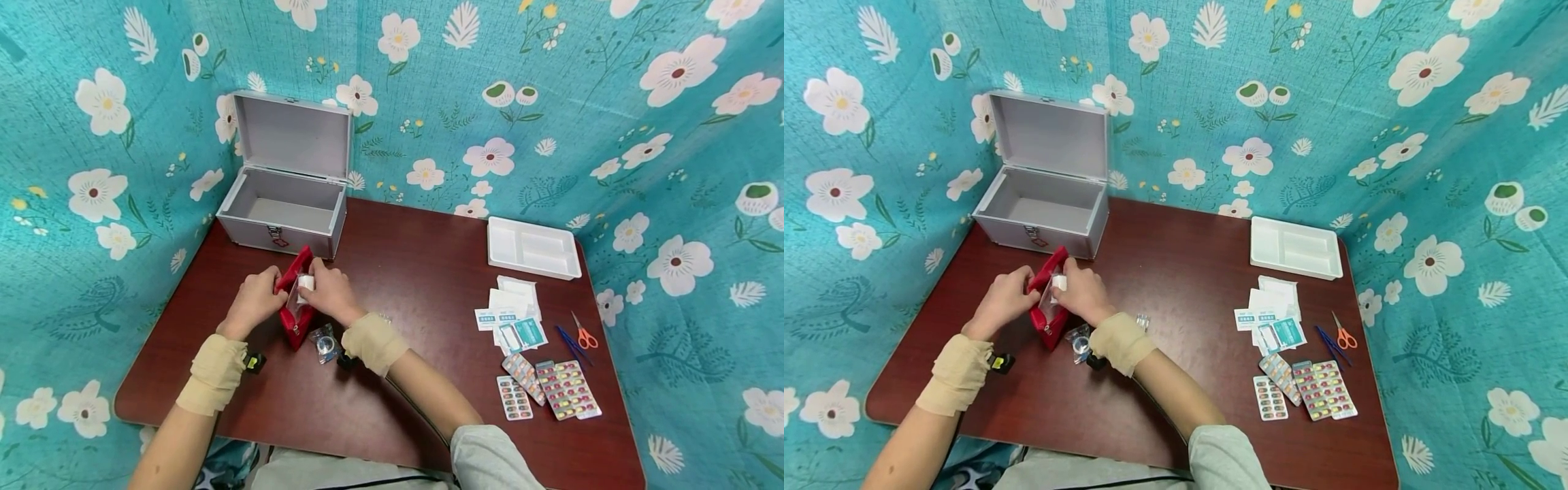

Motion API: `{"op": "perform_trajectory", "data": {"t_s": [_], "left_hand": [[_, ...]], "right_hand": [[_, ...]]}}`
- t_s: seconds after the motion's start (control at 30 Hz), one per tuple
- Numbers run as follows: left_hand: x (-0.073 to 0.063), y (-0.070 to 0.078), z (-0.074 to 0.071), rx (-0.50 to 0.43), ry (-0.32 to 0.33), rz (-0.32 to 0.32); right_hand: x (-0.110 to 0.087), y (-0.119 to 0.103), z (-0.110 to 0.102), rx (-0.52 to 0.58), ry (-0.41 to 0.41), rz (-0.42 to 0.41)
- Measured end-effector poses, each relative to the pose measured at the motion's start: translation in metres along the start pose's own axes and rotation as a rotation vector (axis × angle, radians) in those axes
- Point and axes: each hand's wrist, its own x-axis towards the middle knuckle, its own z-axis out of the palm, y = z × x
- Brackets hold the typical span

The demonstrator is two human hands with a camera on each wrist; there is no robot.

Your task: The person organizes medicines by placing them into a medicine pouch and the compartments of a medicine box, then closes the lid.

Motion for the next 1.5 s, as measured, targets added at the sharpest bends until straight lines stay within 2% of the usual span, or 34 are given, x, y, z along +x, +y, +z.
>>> {"op": "perform_trajectory", "data": {"t_s": [0.23, 0.5, 0.7, 0.93, 1.03, 1.37, 1.5], "left_hand": [[0.0, -0.001, -0.001, 0.003, 0.035, -0.001], [-0.001, 0.0, 0.001, -0.02, 0.028, 0.011], [0.001, 0.0, 0.003, -0.037, 0.022, 0.041], [0.001, -0.003, 0.003, -0.038, 0.014, 0.03], [0.0, -0.003, 0.004, -0.041, 0.01, 0.033], [0.0, -0.004, 0.005, -0.034, 0.019, 0.016], [0.0, -0.003, 0.005, -0.03, 0.034, 0.011]], "right_hand": [[0.003, -0.011, 0.001, -0.129, 0.011, 0.002], [0.013, -0.016, 0.014, -0.247, -0.006, 0.045], [0.021, -0.017, 0.023, -0.348, -0.019, 0.002], [0.021, -0.018, 0.026, -0.345, -0.104, -0.03], [0.021, -0.017, 0.029, -0.379, -0.12, -0.033], [0.023, -0.018, 0.039, -0.466, -0.179, 0.029], [0.023, -0.016, 0.031, -0.435, -0.189, -0.029]]}}
